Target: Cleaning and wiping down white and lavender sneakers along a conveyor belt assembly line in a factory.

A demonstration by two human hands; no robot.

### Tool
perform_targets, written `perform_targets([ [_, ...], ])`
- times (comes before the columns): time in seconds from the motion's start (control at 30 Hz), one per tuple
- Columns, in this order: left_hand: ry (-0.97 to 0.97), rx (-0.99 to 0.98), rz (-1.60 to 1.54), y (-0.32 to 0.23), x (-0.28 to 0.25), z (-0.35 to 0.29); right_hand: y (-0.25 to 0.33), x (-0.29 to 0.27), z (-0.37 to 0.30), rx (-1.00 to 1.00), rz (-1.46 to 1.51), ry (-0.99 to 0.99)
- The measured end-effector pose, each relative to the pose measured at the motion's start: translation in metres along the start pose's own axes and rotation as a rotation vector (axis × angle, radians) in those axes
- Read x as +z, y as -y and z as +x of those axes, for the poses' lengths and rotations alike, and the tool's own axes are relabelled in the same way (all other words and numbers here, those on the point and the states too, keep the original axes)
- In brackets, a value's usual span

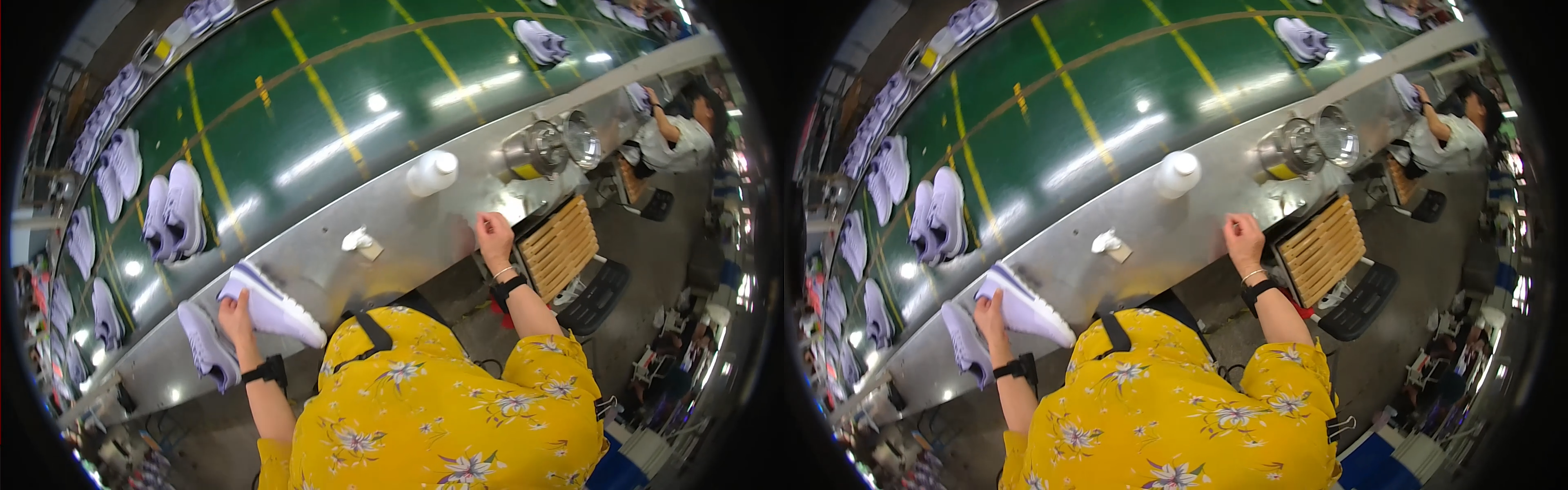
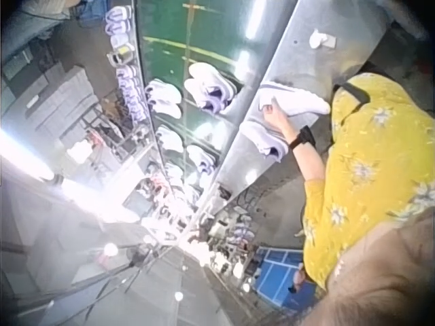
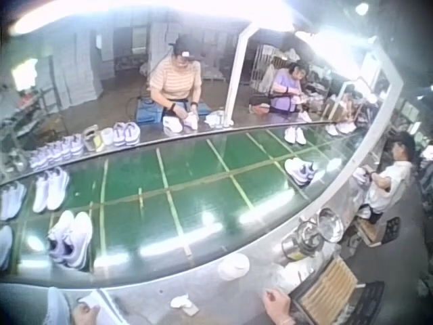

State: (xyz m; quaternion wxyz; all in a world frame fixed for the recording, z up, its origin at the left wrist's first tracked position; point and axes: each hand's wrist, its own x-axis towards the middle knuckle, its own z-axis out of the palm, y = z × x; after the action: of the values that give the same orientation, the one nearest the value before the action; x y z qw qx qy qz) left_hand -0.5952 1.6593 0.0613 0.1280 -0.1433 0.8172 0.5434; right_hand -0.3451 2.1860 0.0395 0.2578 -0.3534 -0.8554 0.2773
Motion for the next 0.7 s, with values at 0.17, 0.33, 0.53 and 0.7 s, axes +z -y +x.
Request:
perform_targets([
  [0.17,-0.049,0.009,-0.121,-0.004,0.017,-0.004,0.087,0.052,-0.034,-0.215,0.218,0.416],
  [0.33,-0.063,-0.01,0.011,-0.004,0.013,-0.007,0.15,0.103,-0.036,-0.553,0.207,0.537],
  [0.53,-0.139,0.031,0.201,0.011,0.011,-0.005,0.155,0.149,-0.029,-0.74,0.028,0.539],
  [0.7,-0.158,-0.006,0.222,0.001,0.014,-0.013,0.174,0.171,-0.032,-0.708,0.02,0.554],
])
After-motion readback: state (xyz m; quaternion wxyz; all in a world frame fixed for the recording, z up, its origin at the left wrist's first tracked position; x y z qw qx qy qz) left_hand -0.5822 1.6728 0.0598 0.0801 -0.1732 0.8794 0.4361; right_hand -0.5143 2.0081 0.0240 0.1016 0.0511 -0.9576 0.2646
